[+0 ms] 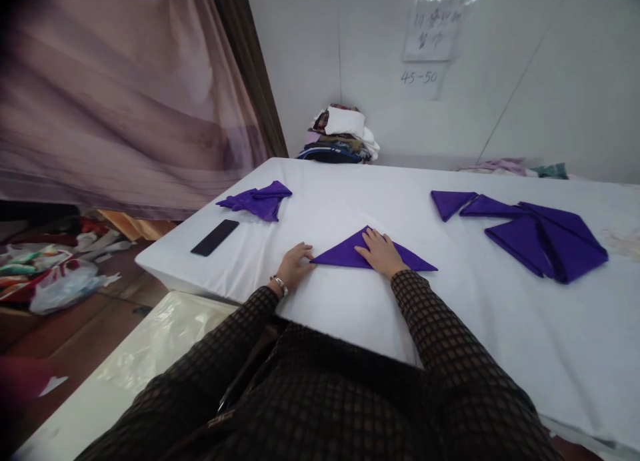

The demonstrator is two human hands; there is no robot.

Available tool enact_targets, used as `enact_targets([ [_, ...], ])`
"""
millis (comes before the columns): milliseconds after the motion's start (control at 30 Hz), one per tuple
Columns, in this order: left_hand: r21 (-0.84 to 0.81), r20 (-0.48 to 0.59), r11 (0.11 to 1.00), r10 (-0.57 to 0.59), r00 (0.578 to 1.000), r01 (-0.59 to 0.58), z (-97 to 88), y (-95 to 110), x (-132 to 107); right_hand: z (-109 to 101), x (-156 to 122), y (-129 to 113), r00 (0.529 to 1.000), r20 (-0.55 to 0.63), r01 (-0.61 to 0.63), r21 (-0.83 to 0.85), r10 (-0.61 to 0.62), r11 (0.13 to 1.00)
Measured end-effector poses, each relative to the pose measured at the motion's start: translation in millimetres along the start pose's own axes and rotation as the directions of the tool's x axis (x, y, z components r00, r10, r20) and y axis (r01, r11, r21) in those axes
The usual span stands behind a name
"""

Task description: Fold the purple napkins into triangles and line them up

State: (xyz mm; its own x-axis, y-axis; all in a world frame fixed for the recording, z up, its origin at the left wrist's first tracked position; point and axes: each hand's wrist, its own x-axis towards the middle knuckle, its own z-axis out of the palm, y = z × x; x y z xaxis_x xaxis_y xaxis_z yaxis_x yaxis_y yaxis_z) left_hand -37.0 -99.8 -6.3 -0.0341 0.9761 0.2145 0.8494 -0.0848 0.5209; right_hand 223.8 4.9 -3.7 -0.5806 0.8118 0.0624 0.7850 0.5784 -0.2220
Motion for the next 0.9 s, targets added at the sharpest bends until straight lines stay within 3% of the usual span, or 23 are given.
enact_targets([
  [200,-0.037,0.002,0.999,0.009,1.000,-0.009,2.0,-4.2,0.8,0.8,0.0,1.6,1.000,-0.014,0.002,0.029,-0.001,1.000],
  [733,0.056,0.123,0.998,-0.048,0.991,0.041,-7.3,9.4,-5.3,3.6,1.3,5.2,0.999,-0.029,0.016,0.032,-0.015,0.999],
  [900,0.061,0.100,0.995,-0.086,0.991,0.080,-4.4,14.5,-3.3,3.1,1.5,4.8,1.000,-0.016,0.009,0.027,-0.009,1.000],
])
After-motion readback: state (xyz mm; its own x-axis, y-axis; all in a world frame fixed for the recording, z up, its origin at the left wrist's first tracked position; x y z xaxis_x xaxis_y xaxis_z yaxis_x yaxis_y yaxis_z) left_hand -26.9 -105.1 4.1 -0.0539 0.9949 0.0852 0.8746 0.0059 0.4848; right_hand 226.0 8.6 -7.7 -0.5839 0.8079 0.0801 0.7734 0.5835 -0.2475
